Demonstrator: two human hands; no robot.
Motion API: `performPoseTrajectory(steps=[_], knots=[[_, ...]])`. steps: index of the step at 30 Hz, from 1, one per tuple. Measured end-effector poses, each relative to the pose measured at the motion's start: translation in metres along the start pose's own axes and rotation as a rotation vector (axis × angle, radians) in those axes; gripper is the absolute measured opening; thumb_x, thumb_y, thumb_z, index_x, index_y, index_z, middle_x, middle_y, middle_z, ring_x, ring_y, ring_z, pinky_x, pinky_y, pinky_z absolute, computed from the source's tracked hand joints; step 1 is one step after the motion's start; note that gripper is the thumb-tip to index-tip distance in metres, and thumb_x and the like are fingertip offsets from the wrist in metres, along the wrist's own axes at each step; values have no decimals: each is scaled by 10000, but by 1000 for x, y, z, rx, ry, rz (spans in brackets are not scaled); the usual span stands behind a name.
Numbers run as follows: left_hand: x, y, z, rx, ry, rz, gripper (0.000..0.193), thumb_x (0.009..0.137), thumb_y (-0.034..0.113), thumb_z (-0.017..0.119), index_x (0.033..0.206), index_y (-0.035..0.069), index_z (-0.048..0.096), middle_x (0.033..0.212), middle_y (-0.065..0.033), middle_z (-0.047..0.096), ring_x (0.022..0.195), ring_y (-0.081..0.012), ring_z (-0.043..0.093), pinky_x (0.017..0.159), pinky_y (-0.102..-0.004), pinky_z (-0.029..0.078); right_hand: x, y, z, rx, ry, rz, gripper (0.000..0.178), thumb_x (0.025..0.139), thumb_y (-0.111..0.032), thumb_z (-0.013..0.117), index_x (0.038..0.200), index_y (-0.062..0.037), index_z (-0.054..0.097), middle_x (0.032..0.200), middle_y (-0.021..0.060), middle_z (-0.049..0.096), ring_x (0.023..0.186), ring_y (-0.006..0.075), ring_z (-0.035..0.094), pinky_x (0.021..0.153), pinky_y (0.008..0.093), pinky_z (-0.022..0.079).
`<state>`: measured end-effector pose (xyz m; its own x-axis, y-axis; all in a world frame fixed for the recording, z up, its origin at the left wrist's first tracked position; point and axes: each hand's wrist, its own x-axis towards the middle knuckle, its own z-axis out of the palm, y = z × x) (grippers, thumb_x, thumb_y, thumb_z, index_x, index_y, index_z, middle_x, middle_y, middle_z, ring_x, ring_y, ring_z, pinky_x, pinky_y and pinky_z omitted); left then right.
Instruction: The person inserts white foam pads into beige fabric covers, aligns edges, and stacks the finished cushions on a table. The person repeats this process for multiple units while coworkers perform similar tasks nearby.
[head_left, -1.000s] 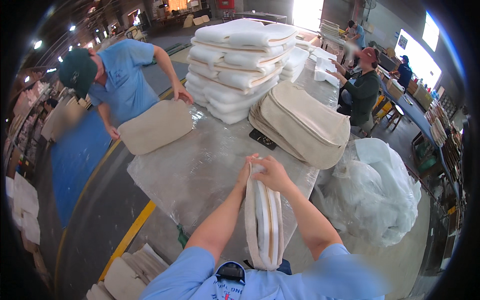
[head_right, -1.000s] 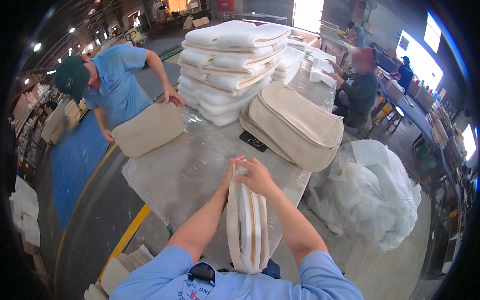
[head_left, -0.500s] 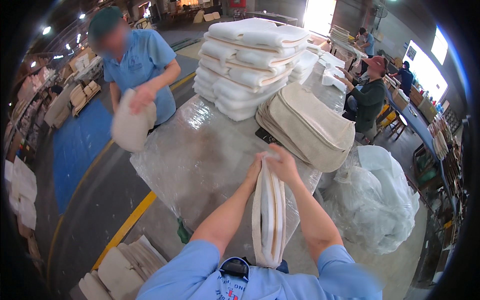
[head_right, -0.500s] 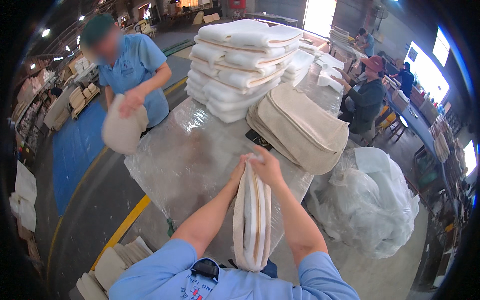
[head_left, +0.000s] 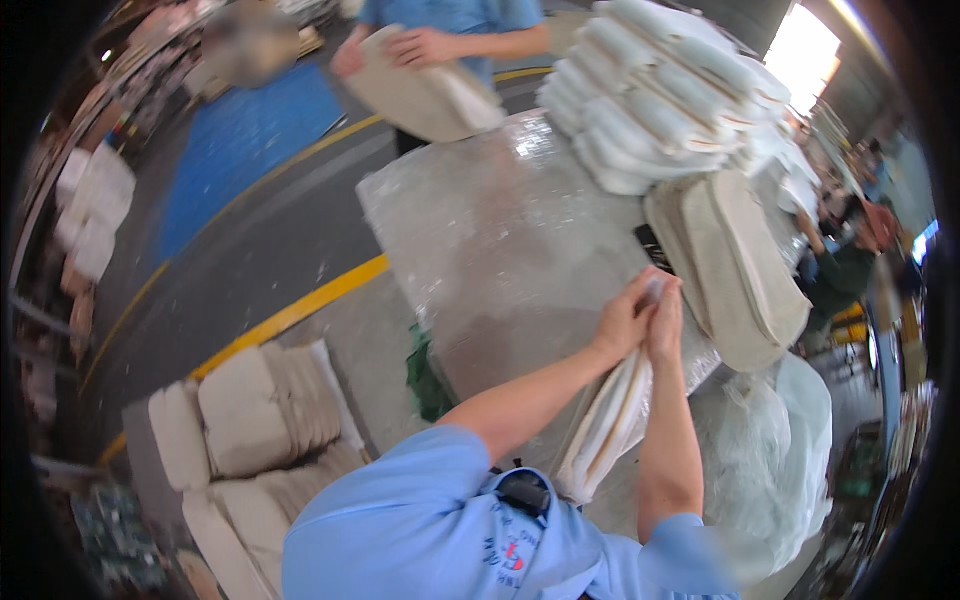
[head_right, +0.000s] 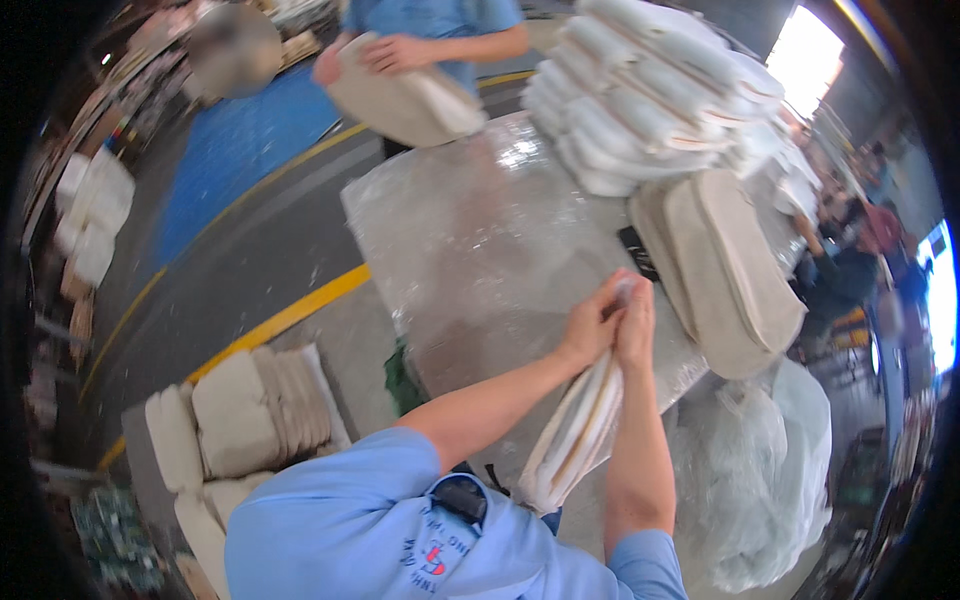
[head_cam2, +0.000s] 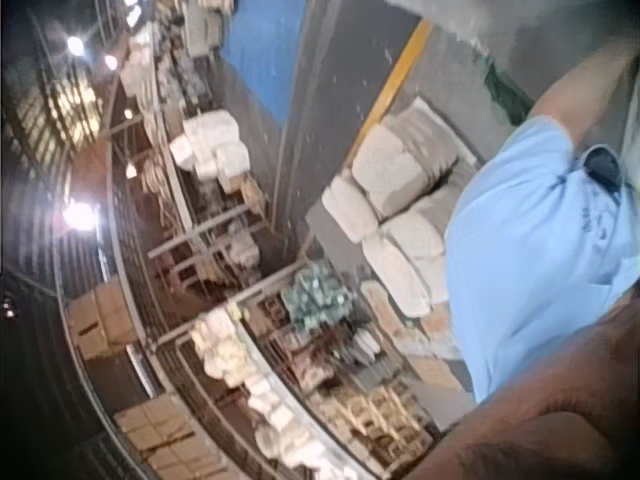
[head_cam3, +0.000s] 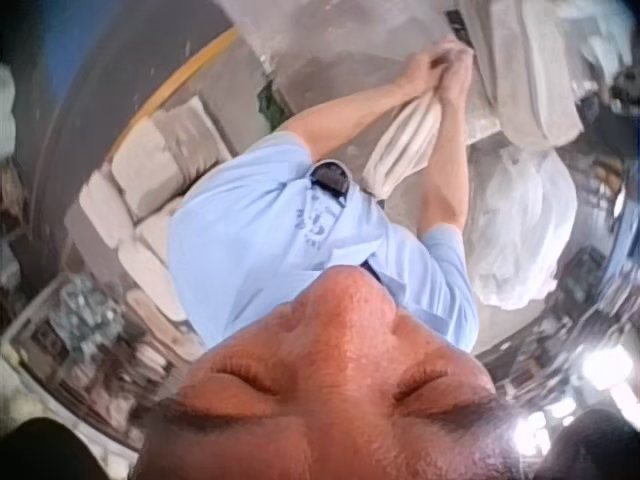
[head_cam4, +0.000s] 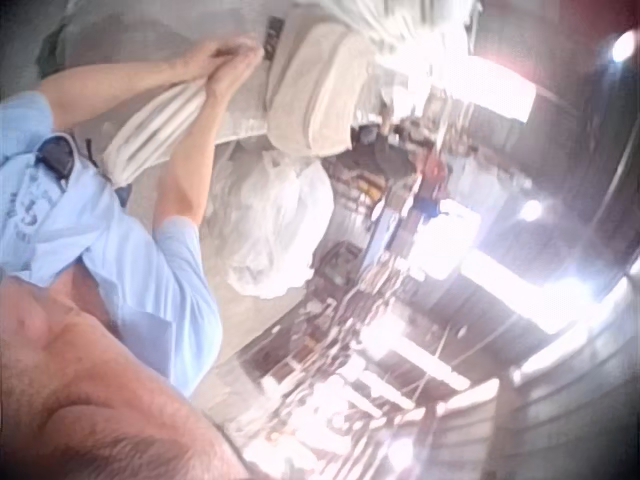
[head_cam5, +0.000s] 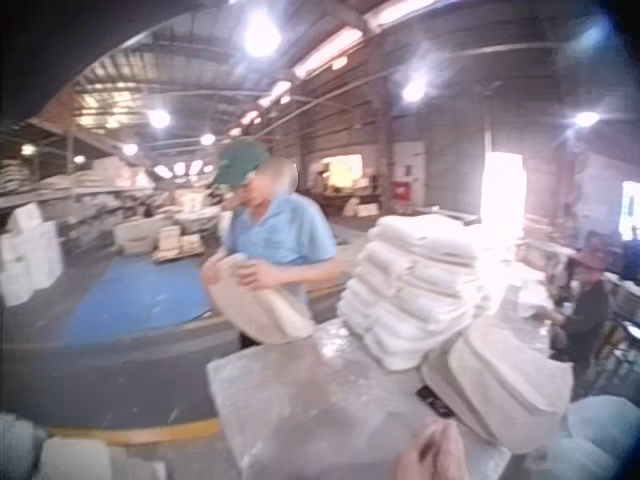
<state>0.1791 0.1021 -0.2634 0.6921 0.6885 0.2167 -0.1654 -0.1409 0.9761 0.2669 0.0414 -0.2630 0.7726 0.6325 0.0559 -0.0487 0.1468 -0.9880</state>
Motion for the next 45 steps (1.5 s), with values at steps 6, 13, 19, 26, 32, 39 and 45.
performPoseTrajectory(steps=[6, 13, 19, 26, 32, 39, 45], knots=[[-5, 6, -7, -187, 240, -132, 420, 1016, 123, 662, 1434, 94, 660, 1230, -171, 768, 1030, -186, 746, 916, -323, 571, -11, -3, 11, -365, -105, -160, 590, 1172, -476, 344, 1484, -8, 523, 1414, 135, 587, 1300, 225, 556, 1126, 372, 431], [-25, -17, -98, -187, 430, -120, 247, 1046, 149, 640, 1238, 33, 744, 1055, -62, 761, 860, -153, 718, 828, -324, 584, -12, -3, 16, -637, -86, -294, 660, 1162, -497, 356, 1617, -22, 414, 1616, 183, 477, 1515, 293, 430, 1249, 409, 317], [-194, -68, -277, 125, 708, -447, 167, 1033, 114, 650, 1158, 4, 648, 1083, -114, 742, 888, -168, 724, 711, -325, 637, -20, -8, 14, -722, -19, -277, 561, 1165, -413, 412, 1569, -32, 492, 1562, 161, 542, 1466, 276, 487, 1219, 393, 358], [-225, -119, -300, 1001, 388, -602, 191, 1009, 163, 612, 1152, 46, 658, 1121, -198, 741, 976, -437, 720, 833, -529, 571, -21, -9, 9, -667, 27, -230, 507, 1166, -350, 440, 1525, -4, 529, 1536, 143, 567, 1440, 248, 509, 1214, 387, 367], [-196, -133, -315, 1097, -77, -915, 243, 940, 192, 645, 1092, 80, 798, 1138, -230, 763, 1092, -425, 728, 931, -515, 584, -19, -4, 15, -527, 261, -159, 380, 1145, -203, 462, 1432, 8, 597, 1398, 132, 642, 1325, 221, 580, 1158, 342, 413], [-197, -88, -338, 1104, -266, -957, 294, 971, 197, 607, 1149, 19, 760, 1135, -218, 767, 1108, -418, 719, 953, -503, 573, -18, 1, -1, -385, 335, -82, 332, 1133, -189, 477, 1352, -12, 653, 1253, 77, 679, 1176, 172, 610, 1034, 326, 468], [-134, -45, -277, 442, 6, -541, 354, 1084, 285, 603, 1275, 9, 716, 1074, -121, 785, 976, -216, 743, 850, -368, 583, 32, -31, -8, -393, 64, 127, 380, 1132, -310, 517, 1337, -46, 697, 1251, 50, 702, 1100, 156, 620, 937, 342, 486]])
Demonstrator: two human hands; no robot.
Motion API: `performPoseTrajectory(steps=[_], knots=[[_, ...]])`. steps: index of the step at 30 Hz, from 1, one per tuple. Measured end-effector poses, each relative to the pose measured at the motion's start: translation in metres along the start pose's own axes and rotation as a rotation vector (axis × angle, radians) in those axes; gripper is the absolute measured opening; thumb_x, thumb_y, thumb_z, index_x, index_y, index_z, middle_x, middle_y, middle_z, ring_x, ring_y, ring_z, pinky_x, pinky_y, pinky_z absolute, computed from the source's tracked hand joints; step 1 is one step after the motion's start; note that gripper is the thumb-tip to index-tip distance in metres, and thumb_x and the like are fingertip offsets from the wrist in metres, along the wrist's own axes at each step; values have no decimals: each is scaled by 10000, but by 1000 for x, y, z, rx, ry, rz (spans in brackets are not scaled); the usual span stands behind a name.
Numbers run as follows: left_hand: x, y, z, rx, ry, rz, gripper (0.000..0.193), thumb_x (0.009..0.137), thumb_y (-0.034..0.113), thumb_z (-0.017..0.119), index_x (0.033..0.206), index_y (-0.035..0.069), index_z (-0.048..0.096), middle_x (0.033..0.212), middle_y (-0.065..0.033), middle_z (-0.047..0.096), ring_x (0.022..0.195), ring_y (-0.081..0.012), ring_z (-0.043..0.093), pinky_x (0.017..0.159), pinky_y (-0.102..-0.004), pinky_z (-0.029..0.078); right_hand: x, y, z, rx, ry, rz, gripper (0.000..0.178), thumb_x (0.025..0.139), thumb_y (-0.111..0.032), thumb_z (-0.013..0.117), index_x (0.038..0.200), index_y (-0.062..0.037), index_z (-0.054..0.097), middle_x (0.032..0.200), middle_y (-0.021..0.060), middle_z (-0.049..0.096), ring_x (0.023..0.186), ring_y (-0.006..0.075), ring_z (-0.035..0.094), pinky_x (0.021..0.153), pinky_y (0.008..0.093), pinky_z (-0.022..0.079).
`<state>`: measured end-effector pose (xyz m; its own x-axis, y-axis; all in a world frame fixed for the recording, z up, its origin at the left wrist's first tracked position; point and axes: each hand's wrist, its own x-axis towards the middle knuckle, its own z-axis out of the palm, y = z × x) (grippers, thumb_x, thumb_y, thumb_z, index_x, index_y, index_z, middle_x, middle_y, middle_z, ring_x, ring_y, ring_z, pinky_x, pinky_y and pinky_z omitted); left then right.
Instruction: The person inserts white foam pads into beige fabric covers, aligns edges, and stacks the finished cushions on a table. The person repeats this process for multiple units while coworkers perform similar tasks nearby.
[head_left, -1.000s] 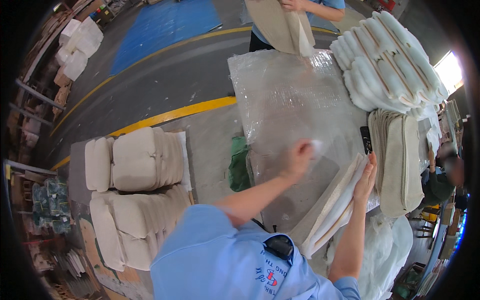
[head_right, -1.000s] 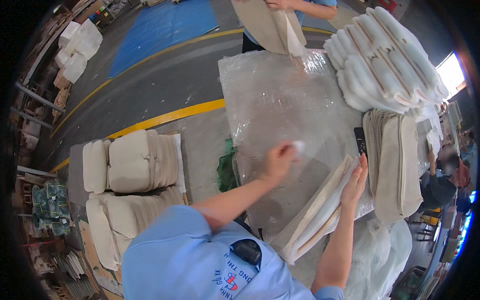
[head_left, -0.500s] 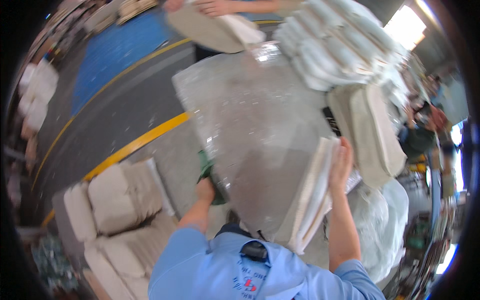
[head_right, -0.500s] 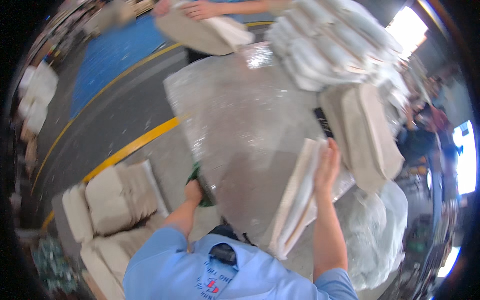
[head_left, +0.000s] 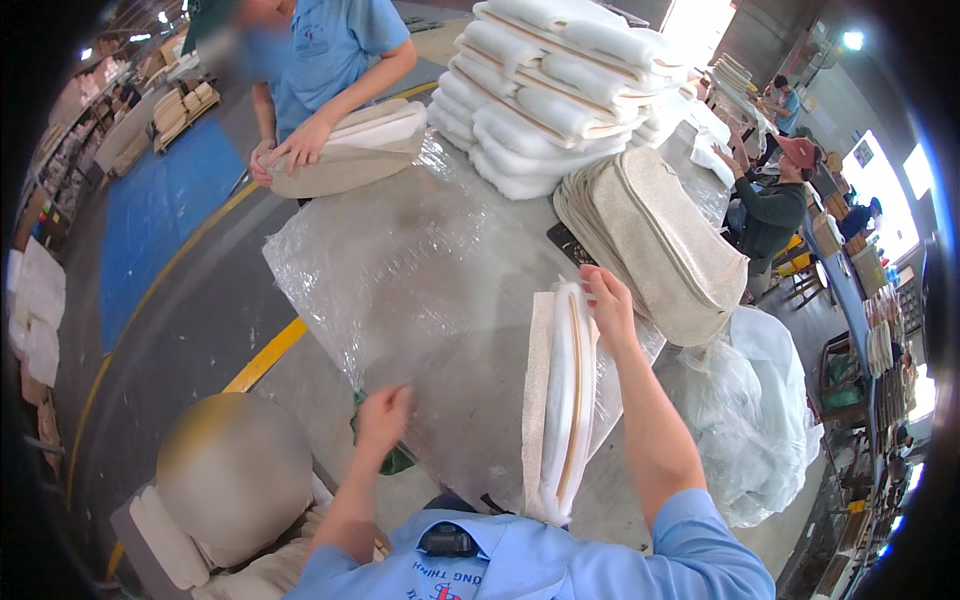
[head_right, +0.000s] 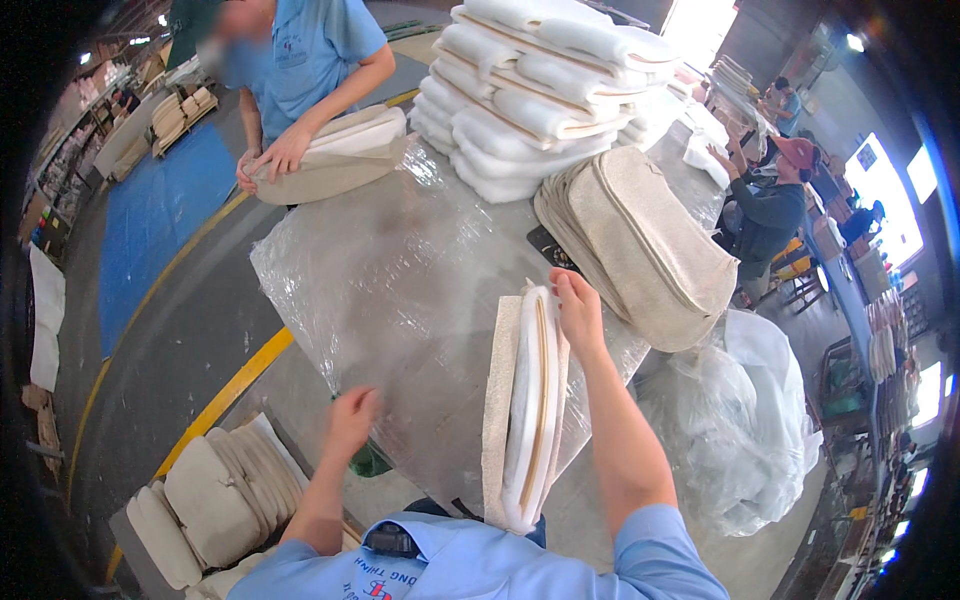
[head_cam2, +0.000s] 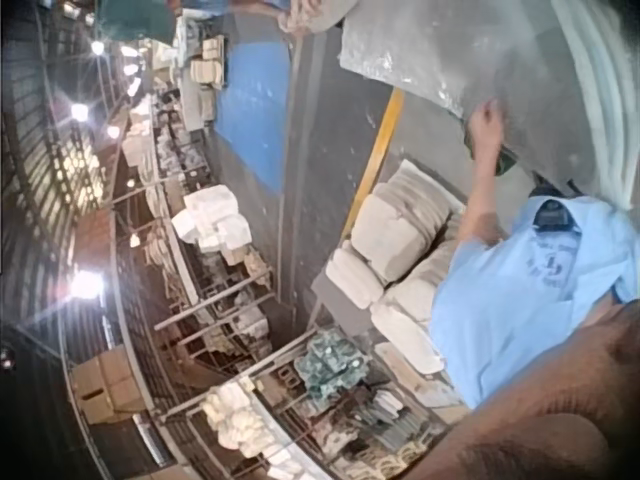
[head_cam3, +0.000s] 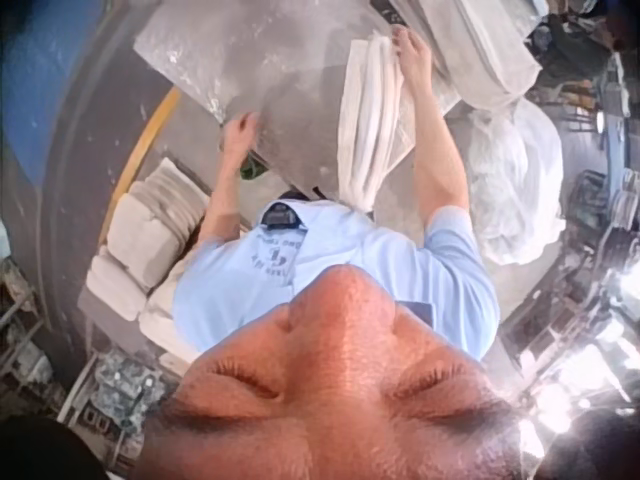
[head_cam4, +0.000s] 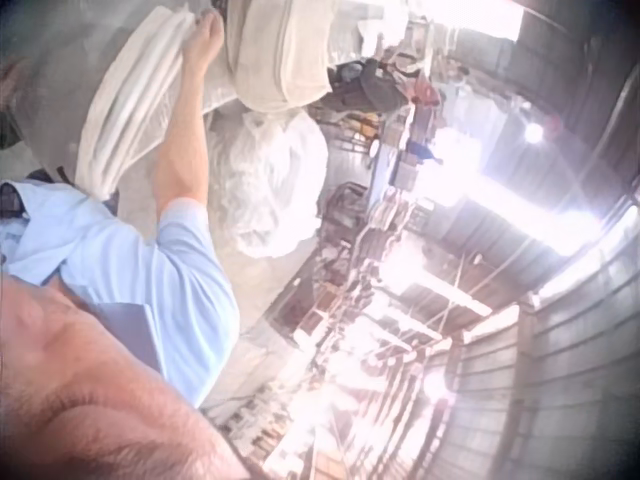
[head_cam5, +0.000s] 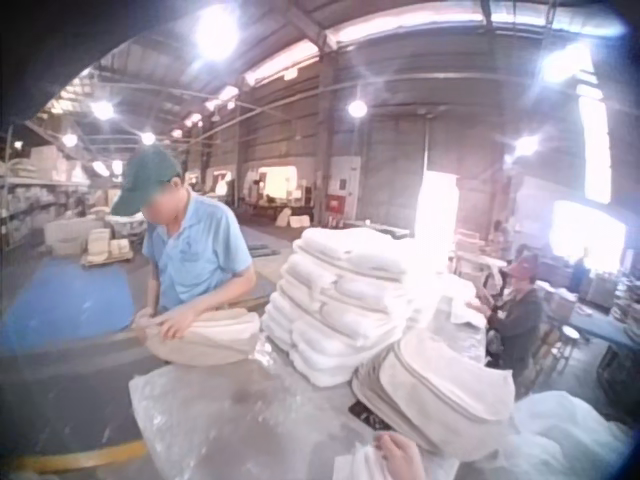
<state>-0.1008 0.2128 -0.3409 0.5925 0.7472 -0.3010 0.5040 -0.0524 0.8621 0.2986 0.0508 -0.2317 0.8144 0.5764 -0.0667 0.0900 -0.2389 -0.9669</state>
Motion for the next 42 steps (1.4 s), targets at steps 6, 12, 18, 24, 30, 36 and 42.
performPoseTrajectory(steps=[6, 12, 18, 24, 30, 36, 42], knots=[[61, 154, 136, -676, -467, 20, 593, 1056, 413, 668, 1489, 17, 579, 1363, -110, 677, 1215, -183, 636, 995, -355, 524, 37, -18, -1, -184, -366, 214, 293, 1008, -240, 742, 1162, 5, 789, 966, 54, 748, 910, 146, 663, 851, 334, 542], [89, 188, 186, -457, -134, -49, 428, 1067, 344, 610, 1236, -36, 712, 1213, -221, 727, 1128, -321, 685, 987, -425, 519, 42, -7, 10, -212, -352, 32, 220, 963, -173, 779, 1063, 22, 792, 919, 24, 754, 850, 135, 657, 811, 315, 540], [87, 211, 209, -287, 222, 290, 342, 1075, 259, 560, 1136, -46, 703, 1109, -261, 710, 1058, -432, 673, 938, -488, 507, 13, 39, 36, 51, 93, -168, 124, 1016, -117, 686, 1022, 7, 701, 1135, 77, 752, 901, 110, 636, 806, 296, 521], [83, 237, 217, -336, 271, 202, 317, 1080, 253, 562, 1064, -34, 696, 1019, -210, 701, 936, -382, 664, 863, -465, 505, -7, 45, 36, 190, 303, -283, 66, 1018, -73, 665, 995, -14, 682, 1088, 88, 742, 938, 136, 650, 854, 300, 516], [83, 230, 208, -215, 265, 463, 192, 1021, 187, 667, 985, 6, 721, 909, -170, 679, 847, -341, 660, 782, -439, 514, -5, 45, 21, 228, 215, -380, 41, 972, -16, 684, 1010, -29, 696, 1165, 100, 745, 1011, 217, 668, 913, 330, 522], [78, 244, 203, -215, 287, 603, 116, 933, 93, 790, 897, 7, 722, 818, -89, 628, 731, -194, 596, 675, -350, 481, 19, -11, -41, -308, -288, -565, 277, 905, -18, 703, 1172, -62, 764, 1225, 106, 757, 1030, 290, 664, 920, 389, 529], [77, 230, 199, -721, 28, 318, 180, 1047, 206, 676, 1017, 33, 722, 888, -63, 690, 818, -162, 679, 778, -325, 569, -1, -3, -51, -292, -164, -424, 173, 937, -47, 714, 1096, -24, 778, 1091, 78, 788, 1016, 294, 664, 874, 394, 521]])
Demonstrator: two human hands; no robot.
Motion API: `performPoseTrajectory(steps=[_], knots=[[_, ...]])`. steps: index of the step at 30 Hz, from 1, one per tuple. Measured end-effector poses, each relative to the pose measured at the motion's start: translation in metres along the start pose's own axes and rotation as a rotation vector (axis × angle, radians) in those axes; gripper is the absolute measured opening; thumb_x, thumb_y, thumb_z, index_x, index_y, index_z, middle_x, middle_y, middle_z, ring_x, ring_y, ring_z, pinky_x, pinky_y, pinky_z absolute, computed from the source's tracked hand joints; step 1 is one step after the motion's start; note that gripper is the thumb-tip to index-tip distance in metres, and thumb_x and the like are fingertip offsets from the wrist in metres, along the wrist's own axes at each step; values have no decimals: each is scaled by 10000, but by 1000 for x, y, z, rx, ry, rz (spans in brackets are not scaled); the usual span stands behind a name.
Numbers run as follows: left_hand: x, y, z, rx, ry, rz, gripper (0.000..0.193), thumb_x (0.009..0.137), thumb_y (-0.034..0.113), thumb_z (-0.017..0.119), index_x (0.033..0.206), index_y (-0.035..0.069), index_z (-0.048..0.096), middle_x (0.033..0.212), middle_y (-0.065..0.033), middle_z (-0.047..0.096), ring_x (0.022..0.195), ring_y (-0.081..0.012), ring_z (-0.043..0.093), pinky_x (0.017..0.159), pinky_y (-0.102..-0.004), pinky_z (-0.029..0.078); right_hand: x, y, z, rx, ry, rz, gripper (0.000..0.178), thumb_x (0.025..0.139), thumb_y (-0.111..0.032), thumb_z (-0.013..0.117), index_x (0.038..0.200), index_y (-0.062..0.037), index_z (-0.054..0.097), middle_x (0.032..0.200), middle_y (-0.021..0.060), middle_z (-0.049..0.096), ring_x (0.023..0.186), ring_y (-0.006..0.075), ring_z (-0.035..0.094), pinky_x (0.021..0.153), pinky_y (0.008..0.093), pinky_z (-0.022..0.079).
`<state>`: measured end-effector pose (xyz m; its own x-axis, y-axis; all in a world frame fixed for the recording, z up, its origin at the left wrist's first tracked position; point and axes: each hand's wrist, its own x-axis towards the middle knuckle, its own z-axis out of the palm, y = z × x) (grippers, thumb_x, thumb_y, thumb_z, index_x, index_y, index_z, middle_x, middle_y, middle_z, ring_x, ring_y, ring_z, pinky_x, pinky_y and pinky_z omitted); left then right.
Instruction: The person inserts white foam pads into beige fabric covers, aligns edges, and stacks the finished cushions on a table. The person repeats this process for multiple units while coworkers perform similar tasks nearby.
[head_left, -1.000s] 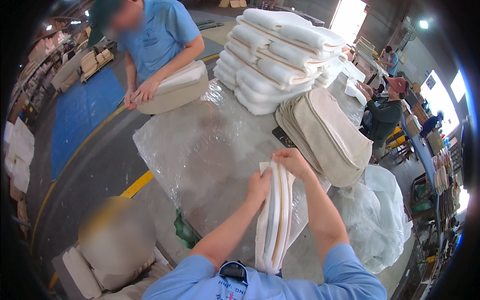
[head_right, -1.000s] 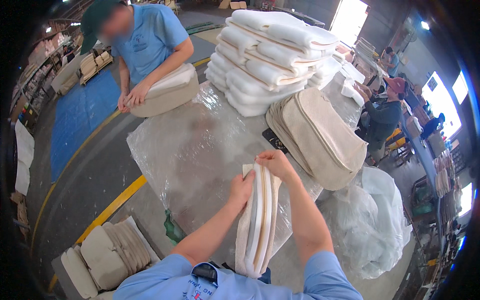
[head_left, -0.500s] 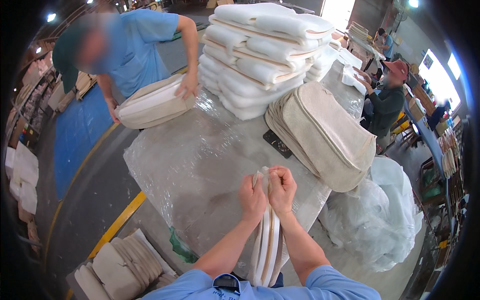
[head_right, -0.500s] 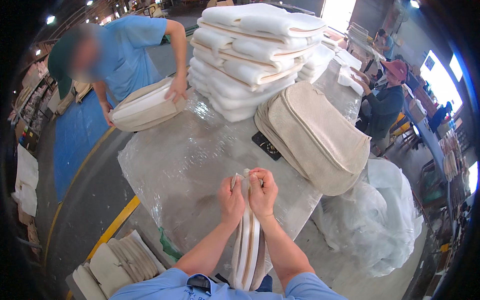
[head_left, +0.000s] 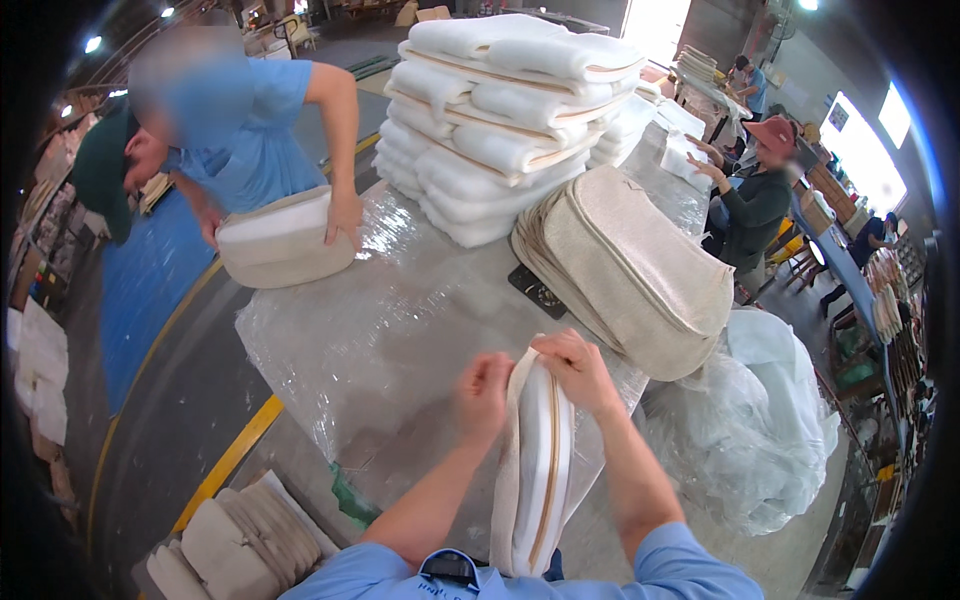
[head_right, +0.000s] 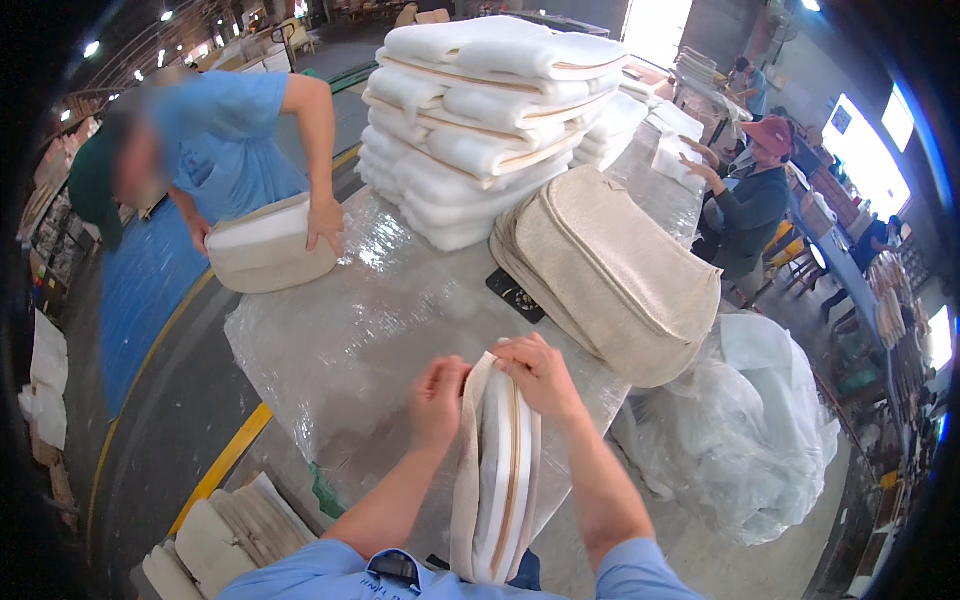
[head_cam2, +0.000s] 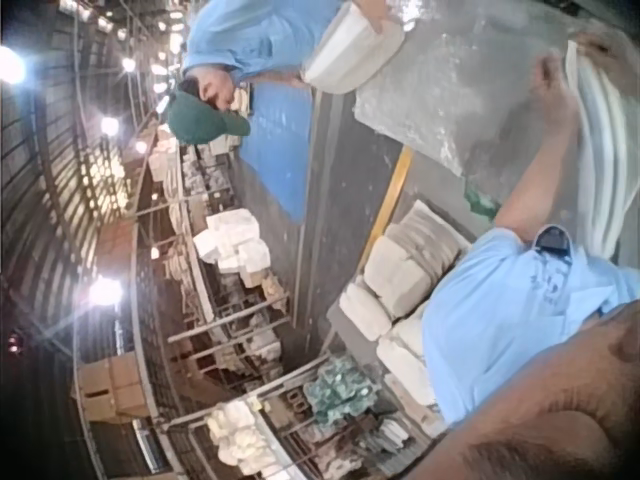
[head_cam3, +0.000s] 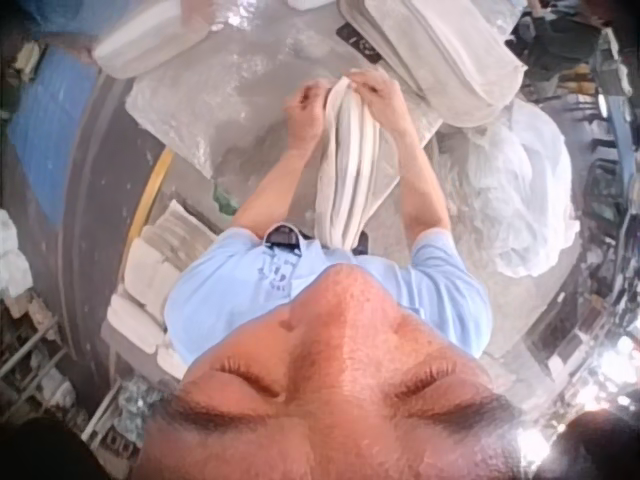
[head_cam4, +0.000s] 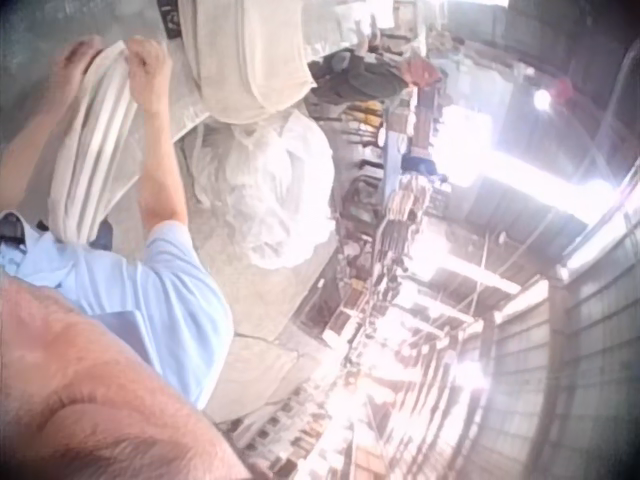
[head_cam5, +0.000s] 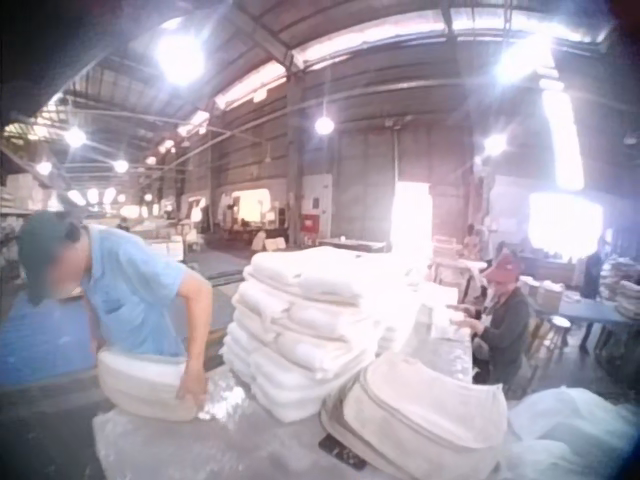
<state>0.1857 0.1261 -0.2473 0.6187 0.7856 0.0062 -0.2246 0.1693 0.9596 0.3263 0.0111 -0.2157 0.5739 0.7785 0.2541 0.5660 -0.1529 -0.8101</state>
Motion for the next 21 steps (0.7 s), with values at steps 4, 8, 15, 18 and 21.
performPoseTrajectory(steps=[4, 8, 15, 18, 21], knots=[[3, -61, -41, -263, -51, -447, 286, 1132, 295, 531, 1128, 55, 687, 995, -58, 723, 989, -182, 724, 947, -332, 590, -36, -21, 11, -39, 316, -81, 92, 963, -43, 673, 989, -11, 755, 1010, 84, 774, 904, 256, 671, 856, 363, 510], [-31, -151, -48, -464, -250, -952, 404, 1116, 429, 550, 1211, 78, 727, 1081, -41, 736, 1055, -141, 698, 909, -342, 585, -52, -44, 18, 51, 441, -232, 77, 986, -37, 657, 943, -18, 717, 973, 94, 763, 807, 232, 662, 742, 345, 494], [-41, -156, 30, -473, -505, -919, 468, 1125, 481, 482, 1167, 73, 708, 1018, -63, 711, 950, -189, 690, 819, -354, 565, -67, -19, 8, 79, 518, -201, 72, 959, 14, 645, 926, -20, 700, 925, 122, 757, 745, 210, 666, 680, 320, 499], [-7, -174, 38, -272, -355, -864, 473, 1134, 475, 450, 1129, 66, 686, 961, -82, 700, 876, -212, 689, 758, -364, 574, -68, -11, 12, 131, 523, -159, 105, 919, 65, 623, 916, -13, 694, 922, 137, 754, 752, 209, 668, 678, 319, 507], [27, -188, 41, -62, -229, -802, 482, 1144, 469, 418, 1092, 59, 664, 904, -100, 689, 803, -234, 689, 697, -374, 584, -63, -7, 16, 225, 528, -172, 126, 907, 64, 624, 946, -24, 705, 952, 137, 764, 719, 213, 642, 662, 329, 499]])
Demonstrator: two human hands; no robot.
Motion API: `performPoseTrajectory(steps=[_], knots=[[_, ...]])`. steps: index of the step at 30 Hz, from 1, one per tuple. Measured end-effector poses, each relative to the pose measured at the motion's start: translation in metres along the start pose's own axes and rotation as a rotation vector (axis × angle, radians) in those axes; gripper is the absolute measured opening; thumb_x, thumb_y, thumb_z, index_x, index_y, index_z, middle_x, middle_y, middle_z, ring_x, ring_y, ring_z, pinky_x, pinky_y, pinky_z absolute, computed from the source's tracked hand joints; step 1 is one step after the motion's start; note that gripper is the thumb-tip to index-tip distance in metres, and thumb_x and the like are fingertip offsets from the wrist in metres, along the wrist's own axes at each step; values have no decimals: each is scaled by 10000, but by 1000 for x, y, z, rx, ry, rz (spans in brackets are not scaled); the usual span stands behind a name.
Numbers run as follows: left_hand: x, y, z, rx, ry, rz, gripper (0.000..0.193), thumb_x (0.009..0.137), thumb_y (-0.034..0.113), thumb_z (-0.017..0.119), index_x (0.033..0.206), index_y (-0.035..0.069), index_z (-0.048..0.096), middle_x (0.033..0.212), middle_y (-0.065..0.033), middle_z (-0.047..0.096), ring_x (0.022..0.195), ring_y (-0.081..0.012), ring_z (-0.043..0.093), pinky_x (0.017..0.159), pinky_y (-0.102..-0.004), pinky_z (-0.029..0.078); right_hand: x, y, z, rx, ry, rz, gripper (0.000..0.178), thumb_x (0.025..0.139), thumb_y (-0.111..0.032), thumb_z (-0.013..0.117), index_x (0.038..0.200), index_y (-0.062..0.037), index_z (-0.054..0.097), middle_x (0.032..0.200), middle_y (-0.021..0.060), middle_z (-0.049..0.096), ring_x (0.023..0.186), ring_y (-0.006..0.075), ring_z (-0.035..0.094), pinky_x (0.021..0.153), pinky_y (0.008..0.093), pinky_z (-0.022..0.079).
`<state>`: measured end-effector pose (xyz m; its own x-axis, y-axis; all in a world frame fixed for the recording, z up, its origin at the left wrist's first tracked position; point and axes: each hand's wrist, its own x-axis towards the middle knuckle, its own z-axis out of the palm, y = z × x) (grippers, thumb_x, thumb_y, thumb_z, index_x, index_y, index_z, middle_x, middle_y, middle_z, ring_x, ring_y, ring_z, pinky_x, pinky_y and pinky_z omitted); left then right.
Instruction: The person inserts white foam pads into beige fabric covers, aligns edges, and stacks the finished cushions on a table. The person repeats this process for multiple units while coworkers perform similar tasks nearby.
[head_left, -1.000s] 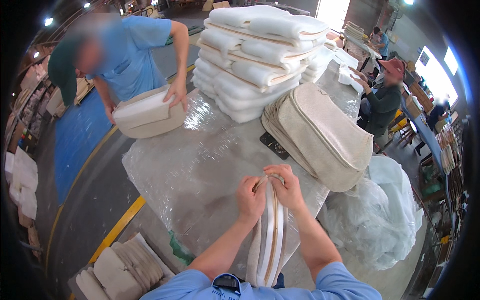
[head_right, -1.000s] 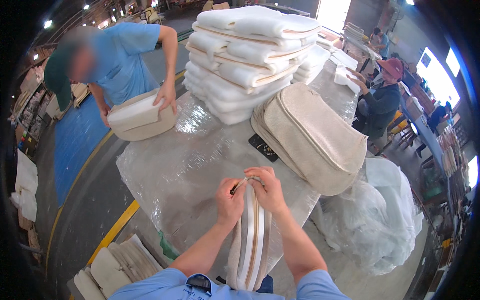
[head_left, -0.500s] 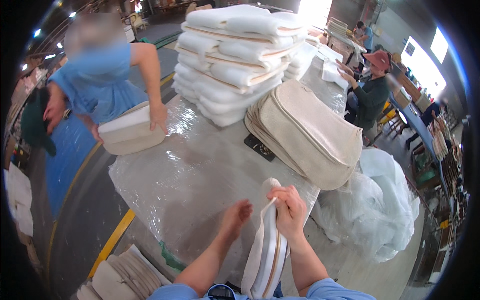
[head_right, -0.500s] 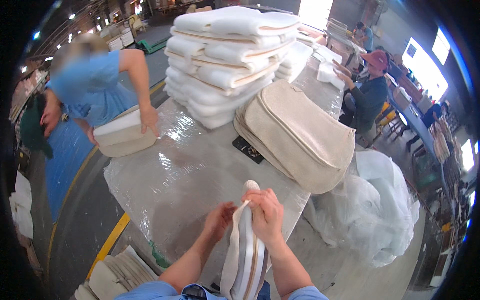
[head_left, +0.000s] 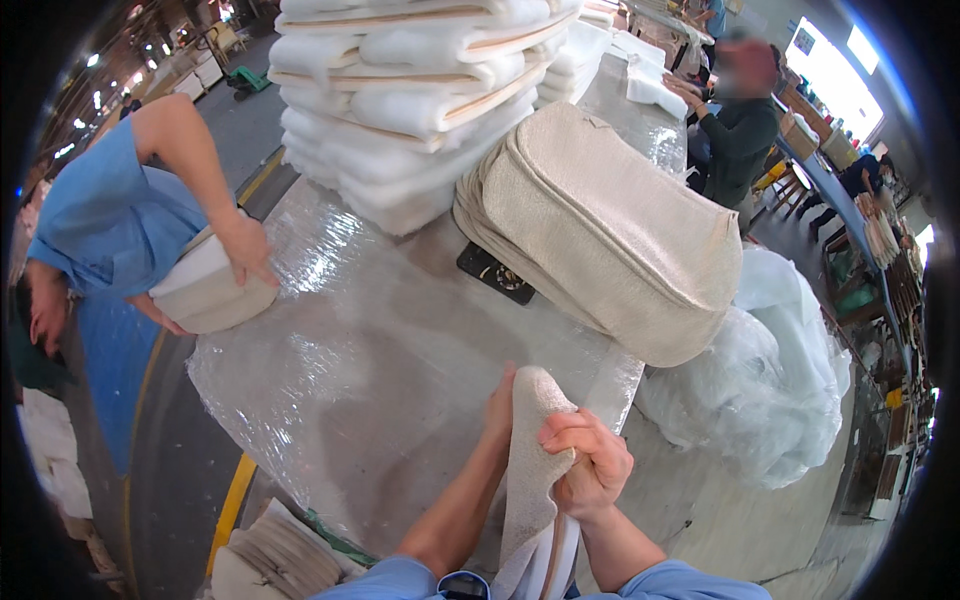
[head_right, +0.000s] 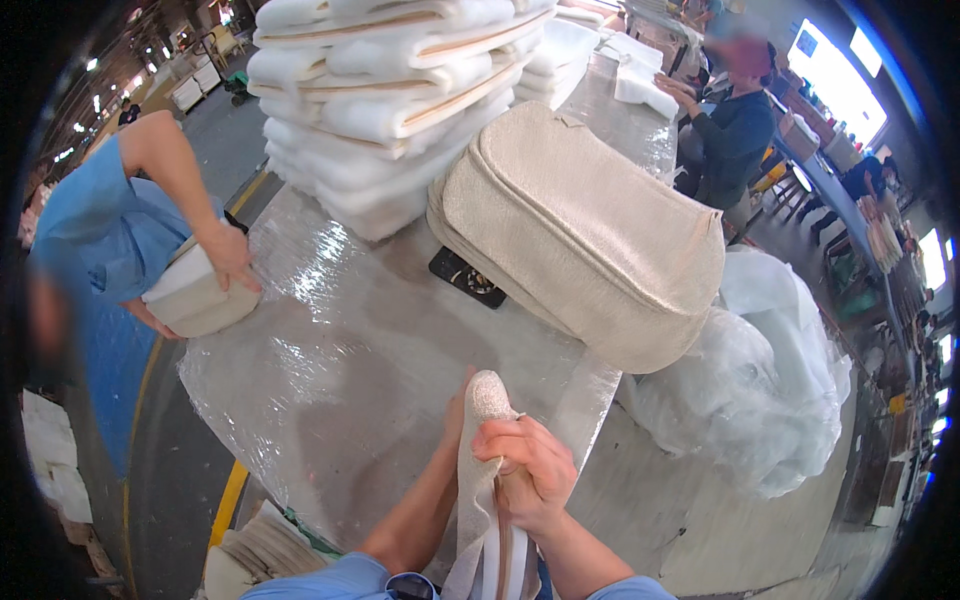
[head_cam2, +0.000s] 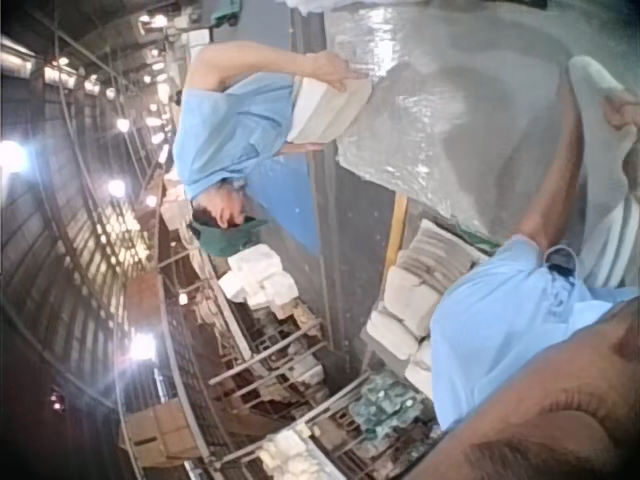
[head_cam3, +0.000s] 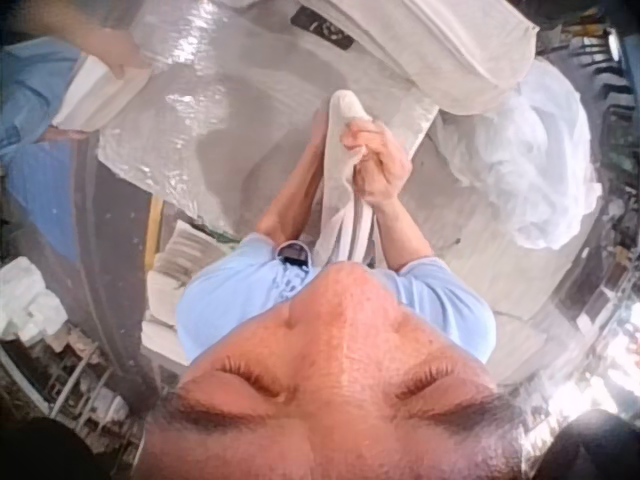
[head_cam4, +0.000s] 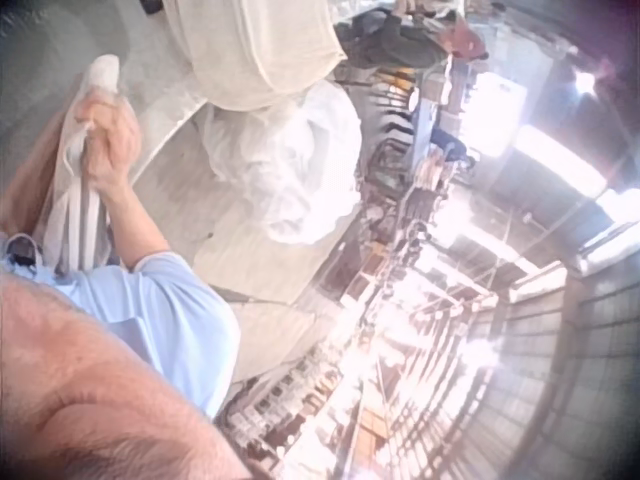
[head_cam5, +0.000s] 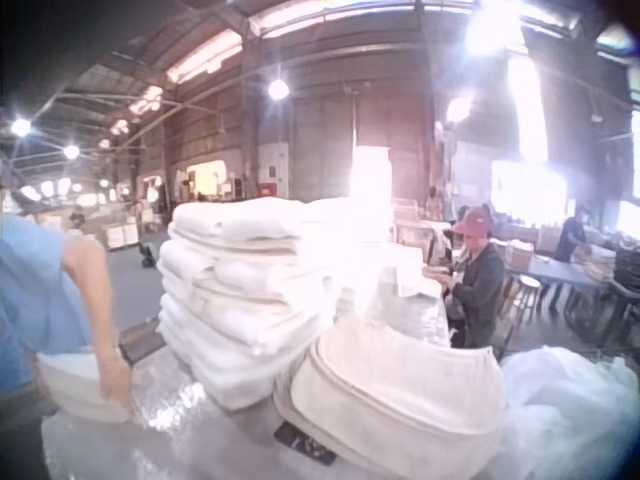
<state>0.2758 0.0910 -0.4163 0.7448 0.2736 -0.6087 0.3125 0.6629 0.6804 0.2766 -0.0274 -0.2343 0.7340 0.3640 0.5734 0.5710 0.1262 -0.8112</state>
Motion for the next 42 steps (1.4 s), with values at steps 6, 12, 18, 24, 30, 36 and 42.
performPoseTrajectory(steps=[6, 12, 18, 24, 30, 36, 42], knots=[[12, 12, 0, -198, -179, 238, 551, 1153, 470, 381, 944, 54, 675, 807, -78, 660, 697, -186, 618, 636, -341, 531, 0, 11, 4, 75, 2, 5, 81, 998, -72, 660, 957, -26, 713, 966, 142, 765, 700, 224, 642, 670, 343, 508], [-14, 59, 18, 63, -367, 466, 577, 1169, 430, 335, 901, 54, 681, 813, -3, 638, 745, -108, 564, 694, -296, 469, 0, 15, -4, 63, -9, 41, 129, 1020, -118, 655, 962, -24, 722, 972, 141, 765, 724, 237, 678, 698, 350, 526], [-20, 65, 18, 90, -385, 489, 573, 1167, 406, 320, 890, 51, 674, 796, -9, 632, 718, -98, 549, 665, -285, 446, -3, 10, -5, 165, -29, 14, 100, 997, -87, 658, 971, -31, 737, 980, 141, 770, 732, 233, 691, 690, 344, 532], [-37, 79, 22, 88, -431, 561, 606, 1163, 410, 311, 862, 19, 663, 870, -76, 631, 780, -153, 561, 715, -301, 453, -2, 1, -4, 143, -24, -60, 130, 887, 23, 660, 971, -41, 736, 976, 123, 772, 728, 227, 690, 670, 344, 533], [-71, 114, 43, 251, -506, 763, 579, 1150, 384, 318, 831, 29, 645, 797, -45, 620, 709, -132, 544, 653, -291, 431, -5, -1, -9, 128, -5, -1, 185, 839, 92, 637, 943, -38, 717, 955, 122, 767, 769, 237, 709, 705, 351, 555], [-83, 117, 52, 289, -422, 749, 548, 1146, 371, 336, 843, 28, 637, 822, -51, 629, 734, -133, 551, 668, -303, 439, -4, 11, -8, 207, 30, 47, 208, 821, 101, 647, 960, -29, 732, 985, 112, 770, 829, 260, 735, 741, 358, 571], [-100, 136, 76, 441, -388, 1043, 497, 1148, 394, 360, 1060, 0, 649, 1028, -103, 670, 950, -184, 639, 846, -332, 508, -2, 54, -4, 45, 50, 301, 110, 919, 38, 688, 992, -10, 754, 1038, 113, 780, 907, 261, 743, 827, 335, 572]])
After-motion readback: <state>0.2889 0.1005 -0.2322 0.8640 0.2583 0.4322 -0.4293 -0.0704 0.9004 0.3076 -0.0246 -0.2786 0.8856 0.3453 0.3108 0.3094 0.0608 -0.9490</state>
